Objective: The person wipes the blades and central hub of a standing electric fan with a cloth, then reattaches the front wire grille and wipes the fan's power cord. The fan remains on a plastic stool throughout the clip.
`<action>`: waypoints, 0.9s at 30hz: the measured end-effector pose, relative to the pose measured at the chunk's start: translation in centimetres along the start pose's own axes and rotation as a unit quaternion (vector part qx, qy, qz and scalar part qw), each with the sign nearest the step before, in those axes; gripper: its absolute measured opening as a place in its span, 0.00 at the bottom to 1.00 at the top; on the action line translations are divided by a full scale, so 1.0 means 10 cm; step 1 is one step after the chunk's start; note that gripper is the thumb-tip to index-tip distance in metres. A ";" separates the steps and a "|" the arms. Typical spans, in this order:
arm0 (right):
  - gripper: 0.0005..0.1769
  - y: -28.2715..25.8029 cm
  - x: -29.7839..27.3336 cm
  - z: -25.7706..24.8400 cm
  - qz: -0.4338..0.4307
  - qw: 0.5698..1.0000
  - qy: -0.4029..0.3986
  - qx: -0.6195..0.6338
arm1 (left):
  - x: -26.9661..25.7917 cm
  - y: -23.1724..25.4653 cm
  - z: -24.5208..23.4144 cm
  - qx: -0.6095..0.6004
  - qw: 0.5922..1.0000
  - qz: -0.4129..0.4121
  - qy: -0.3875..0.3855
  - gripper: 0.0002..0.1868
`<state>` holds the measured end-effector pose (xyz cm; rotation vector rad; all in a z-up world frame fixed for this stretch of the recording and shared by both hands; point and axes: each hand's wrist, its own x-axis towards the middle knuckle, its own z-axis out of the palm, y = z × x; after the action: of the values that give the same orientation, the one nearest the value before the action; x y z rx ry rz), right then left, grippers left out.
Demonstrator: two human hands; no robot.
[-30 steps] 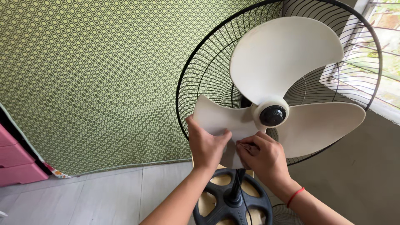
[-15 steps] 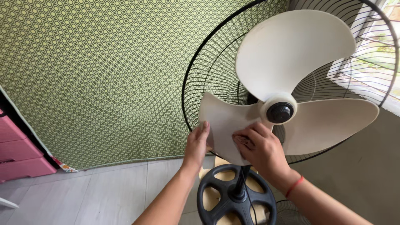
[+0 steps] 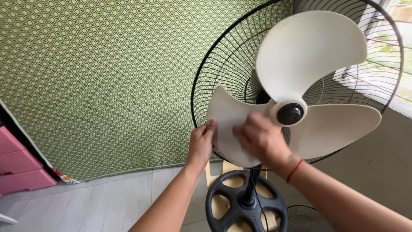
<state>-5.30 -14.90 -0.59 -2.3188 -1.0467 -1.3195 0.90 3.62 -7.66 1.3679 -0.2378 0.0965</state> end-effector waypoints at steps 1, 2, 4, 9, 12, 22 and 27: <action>0.05 0.03 0.08 0.00 0.018 1.000 0.025 -0.004 | -0.01 0.03 -0.02 -0.010 1.000 -0.001 -0.006 0.24; 0.05 0.08 0.14 0.00 0.037 0.998 0.049 -0.010 | -0.01 0.05 -0.01 -0.020 1.000 -0.003 -0.014 0.24; 0.05 0.08 0.17 0.02 0.077 0.995 0.070 -0.010 | -0.01 0.04 0.00 -0.032 0.999 -0.005 -0.020 0.24; 0.04 -0.16 -0.07 0.23 0.027 0.999 0.006 0.029 | 0.04 -0.03 -0.04 0.066 0.998 0.009 0.004 0.28; 0.06 -0.30 -0.29 0.33 0.033 0.998 -0.050 0.037 | 0.11 -0.04 -0.08 0.074 0.995 0.060 -0.007 0.30; 0.09 -0.59 -0.43 0.17 0.468 0.831 -0.076 0.290 | -0.28 0.13 -0.29 0.160 0.987 0.000 0.022 0.18; 0.12 -0.72 -0.26 0.17 0.510 0.761 0.007 0.400 | -0.80 0.28 -0.41 0.125 0.988 -0.089 -0.024 0.14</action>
<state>-10.10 -10.11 -4.45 -1.6665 -0.1095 -0.3111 -6.98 8.72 -7.47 1.6372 -0.1449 -0.0582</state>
